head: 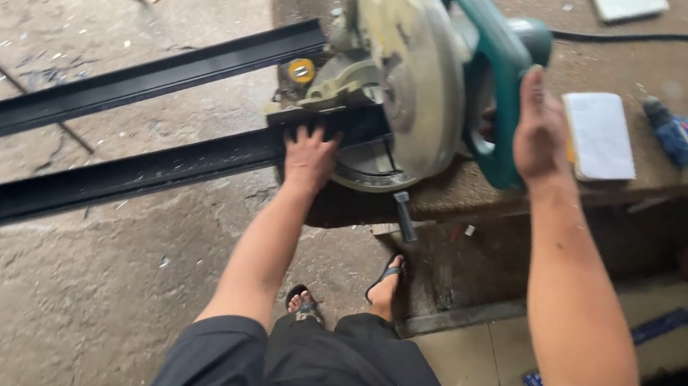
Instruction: Measuring and marking metal frames before positioning them on a miter saw for cutting.
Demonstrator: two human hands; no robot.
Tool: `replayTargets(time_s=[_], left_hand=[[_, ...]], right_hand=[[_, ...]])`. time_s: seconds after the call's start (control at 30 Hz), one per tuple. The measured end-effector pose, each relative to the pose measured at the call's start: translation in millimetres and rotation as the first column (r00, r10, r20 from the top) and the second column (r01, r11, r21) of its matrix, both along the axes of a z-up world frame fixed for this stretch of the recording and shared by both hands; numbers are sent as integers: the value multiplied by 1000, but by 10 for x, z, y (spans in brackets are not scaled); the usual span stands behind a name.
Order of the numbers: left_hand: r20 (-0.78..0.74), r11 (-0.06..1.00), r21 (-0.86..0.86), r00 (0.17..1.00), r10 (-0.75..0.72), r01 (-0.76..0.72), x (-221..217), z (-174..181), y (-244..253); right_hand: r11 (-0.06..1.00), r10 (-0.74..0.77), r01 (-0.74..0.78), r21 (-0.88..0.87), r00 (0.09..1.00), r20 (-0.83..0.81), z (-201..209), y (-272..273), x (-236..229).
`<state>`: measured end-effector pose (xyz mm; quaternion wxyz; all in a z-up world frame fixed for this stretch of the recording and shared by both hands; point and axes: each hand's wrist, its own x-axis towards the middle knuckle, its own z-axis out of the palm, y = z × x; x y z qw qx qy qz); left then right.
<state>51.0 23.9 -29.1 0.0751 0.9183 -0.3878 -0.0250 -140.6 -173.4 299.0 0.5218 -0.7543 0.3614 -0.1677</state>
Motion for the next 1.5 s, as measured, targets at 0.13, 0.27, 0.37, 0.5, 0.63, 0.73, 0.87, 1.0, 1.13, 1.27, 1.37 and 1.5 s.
replayTargets(time_s=[0.13,0.27,0.37,0.5,0.63,0.73,0.87,1.0,1.13,1.27,1.37,1.5], left_hand=[[-16,1000,-13,1000,0,0,-20,-24,-3],[30,999,-22,999,-44,44,-45,20,-14],[3,999,-18,999,-49,49,-38,-2,-13],[-13,998,-34,999,-44,43,-12,8,-52],[-17,999,-21,999,-36,36,-52,-39,-17],[-33,998,-8,998,-56,55,-40,49,-9],[-49,998,12,997,-64,65,-37,51,-3],[-26,999,-19,999,-47,47,-38,1,-34],[-36,999,-6,998,-46,45,-33,-23,-29],[-30,998,-13,998,-55,54,-26,3,-37],[-20,999,-9,999,-47,47,-38,-32,-51],[18,999,-21,999,-47,48,-22,-82,-67]], right_hand=[[990,65,-63,125,998,-14,93,101,-24],[998,-67,65,22,994,84,-136,67,-3],[995,-91,93,-28,994,64,-31,95,66],[990,-132,136,-39,988,73,-114,167,45],[993,-98,100,-65,995,35,-187,285,-35],[993,-96,99,-57,994,53,-182,332,-39],[993,-97,101,-66,993,63,-259,323,-77],[996,-80,82,-20,993,90,-305,308,-86],[993,-85,92,-69,992,98,-360,300,-91],[995,-89,94,-34,986,139,-423,281,-93],[993,-99,105,-52,988,117,-437,303,-105],[992,-105,113,-58,986,127,-450,303,-99]])
